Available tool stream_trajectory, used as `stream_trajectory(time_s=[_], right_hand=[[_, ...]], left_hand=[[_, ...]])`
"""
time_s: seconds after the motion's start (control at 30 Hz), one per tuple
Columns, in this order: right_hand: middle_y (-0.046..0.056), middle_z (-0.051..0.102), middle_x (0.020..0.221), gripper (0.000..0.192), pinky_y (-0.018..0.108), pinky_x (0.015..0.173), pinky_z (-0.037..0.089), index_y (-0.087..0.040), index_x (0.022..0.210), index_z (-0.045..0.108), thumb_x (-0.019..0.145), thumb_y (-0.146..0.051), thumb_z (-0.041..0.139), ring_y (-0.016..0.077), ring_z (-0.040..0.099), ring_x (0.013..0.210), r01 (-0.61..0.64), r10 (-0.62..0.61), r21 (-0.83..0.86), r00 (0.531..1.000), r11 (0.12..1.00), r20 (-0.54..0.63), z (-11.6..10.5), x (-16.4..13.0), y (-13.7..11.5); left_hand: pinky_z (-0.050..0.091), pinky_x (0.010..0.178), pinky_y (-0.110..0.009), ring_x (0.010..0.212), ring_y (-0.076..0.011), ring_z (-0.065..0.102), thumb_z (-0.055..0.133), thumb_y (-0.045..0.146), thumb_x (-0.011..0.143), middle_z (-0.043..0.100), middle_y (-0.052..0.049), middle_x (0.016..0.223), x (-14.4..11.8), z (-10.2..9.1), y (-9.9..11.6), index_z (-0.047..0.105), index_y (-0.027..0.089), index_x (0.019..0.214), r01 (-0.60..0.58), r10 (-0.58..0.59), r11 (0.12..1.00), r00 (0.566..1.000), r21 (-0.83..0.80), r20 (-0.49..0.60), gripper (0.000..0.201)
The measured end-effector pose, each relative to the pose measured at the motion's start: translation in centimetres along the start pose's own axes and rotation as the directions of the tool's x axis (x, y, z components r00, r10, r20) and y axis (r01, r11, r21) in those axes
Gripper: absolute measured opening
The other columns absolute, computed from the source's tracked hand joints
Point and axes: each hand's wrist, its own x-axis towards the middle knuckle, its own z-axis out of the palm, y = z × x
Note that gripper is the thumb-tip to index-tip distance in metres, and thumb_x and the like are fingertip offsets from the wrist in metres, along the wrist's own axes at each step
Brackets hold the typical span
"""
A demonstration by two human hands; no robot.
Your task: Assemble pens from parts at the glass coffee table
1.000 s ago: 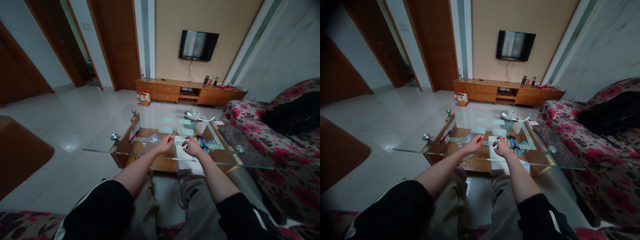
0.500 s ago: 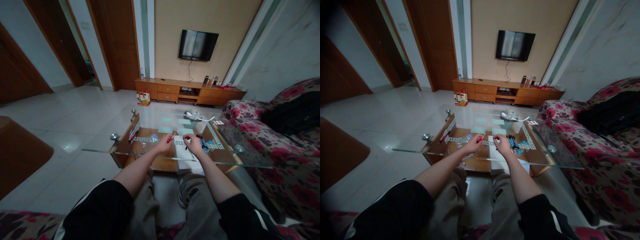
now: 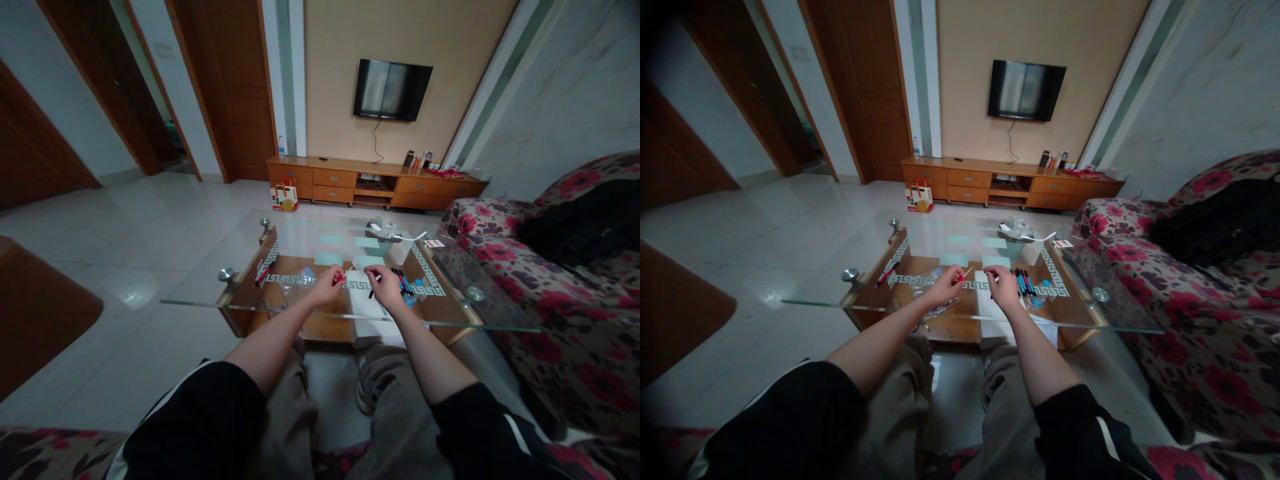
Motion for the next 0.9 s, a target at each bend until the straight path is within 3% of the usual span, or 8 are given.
stream_trajectory(time_s=[0.3,0.4,0.43,0.5,0.6,0.73,0.8,0.9], right_hand=[[0.009,0.07,0.097,0.022,0.033,0.082,0.053,-0.018,0.099,0.072,0.09,-0.028,0.055,0.0196,0.065,0.085,-0.109,0.108,0.003,0.992,0.994,0.058,-0.3,0.0,-0.7],[0.008,0.071,0.094,0.018,0.033,0.079,0.055,-0.018,0.093,0.07,0.086,-0.032,0.062,0.0196,0.066,0.085,-0.281,0.284,0.233,0.959,0.931,0.023,0.0,0.2,-0.7],[0.008,0.071,0.091,0.017,0.032,0.076,0.056,-0.017,0.091,0.068,0.084,-0.032,0.065,0.0193,0.067,0.083,-0.354,0.38,0.378,0.925,0.856,0.005,0.1,0.3,-0.7],[0.007,0.071,0.085,0.015,0.029,0.071,0.057,-0.016,0.087,0.063,0.079,-0.027,0.07,0.0178,0.068,0.079,-0.432,0.568,0.669,0.823,0.604,0.019,0.3,0.6,-0.5],[0.004,0.068,0.077,0.015,0.023,0.065,0.057,-0.017,0.084,0.058,0.075,-0.011,0.068,0.0134,0.067,0.072,-0.412,0.714,0.878,0.689,0.245,0.124,0.2,0.8,0.0],[-0.002,0.06,0.068,0.018,0.015,0.051,0.049,-0.018,0.085,0.053,0.075,-0.004,0.055,0.0082,0.058,0.057,-0.44,0.766,0.897,0.588,0.035,0.259,-0.5,0.7,1.3],[-0.003,0.056,0.065,0.017,0.014,0.045,0.044,-0.019,0.086,0.051,0.075,-0.007,0.054,0.0076,0.052,0.051,-0.476,0.768,0.879,0.577,0.039,0.278,-0.7,0.6,1.9],[-0.007,0.046,0.057,0.01,0.016,0.04,0.037,-0.021,0.083,0.05,0.077,-0.017,0.055,0.0081,0.042,0.043,-0.551,0.766,0.804,0.609,0.223,0.205,-0.9,0.5,2.5]], left_hand=[[0.044,0.06,-0.019,0.063,-0.0079,0.056,0.055,0.019,0.087,0.055,0.003,0.084,-0.1,-0.2,0.3,0.055,0.019,0.097,0.017,-0.017,1.0,1.0,0.013,0.015,0.011],[0.044,0.061,-0.019,0.065,-0.0083,0.055,0.057,0.019,0.086,0.056,0.003,0.084,0.0,-0.2,0.2,0.056,0.019,0.097,0.011,-0.011,0.999,1.0,0.033,0.01,0.011],[0.045,0.062,-0.02,0.065,-0.0085,0.055,0.057,0.019,0.085,0.056,0.003,0.084,0.1,-0.2,0.2,0.056,0.019,0.096,0.008,-0.008,0.999,1.0,0.039,0.006,0.011],[0.045,0.063,-0.02,0.066,-0.0089,0.055,0.058,0.018,0.085,0.056,0.003,0.083,0.1,-0.2,0.1,0.057,0.019,0.096,0.007,-0.007,0.999,1.0,0.047,-0.002,0.011],[0.045,0.064,-0.02,0.069,-0.0097,0.055,0.057,0.017,0.085,0.056,0.003,0.081,0.1,-0.2,0.1,0.057,0.019,0.095,0.001,-0.001,0.999,1.0,0.053,-0.007,0.01],[0.045,0.065,-0.02,0.069,-0.01,0.055,0.056,0.017,0.086,0.056,0.003,0.081,0.0,-0.1,0.2,0.057,0.018,0.095,-0.008,0.008,0.998,1.0,0.06,-0.002,0.01],[0.045,0.066,-0.021,0.07,-0.0099,0.055,0.056,0.017,0.086,0.057,0.002,0.083,0.0,-0.1,0.3,0.057,0.018,0.096,-0.006,0.006,0.998,1.0,0.068,-0.002,0.01],[0.046,0.067,-0.021,0.071,-0.0099,0.055,0.057,0.017,0.086,0.058,0.001,0.086,0.0,0.0,0.1,0.058,0.018,0.095,0.004,-0.004,0.997,1.0,0.074,-0.007,0.01]])
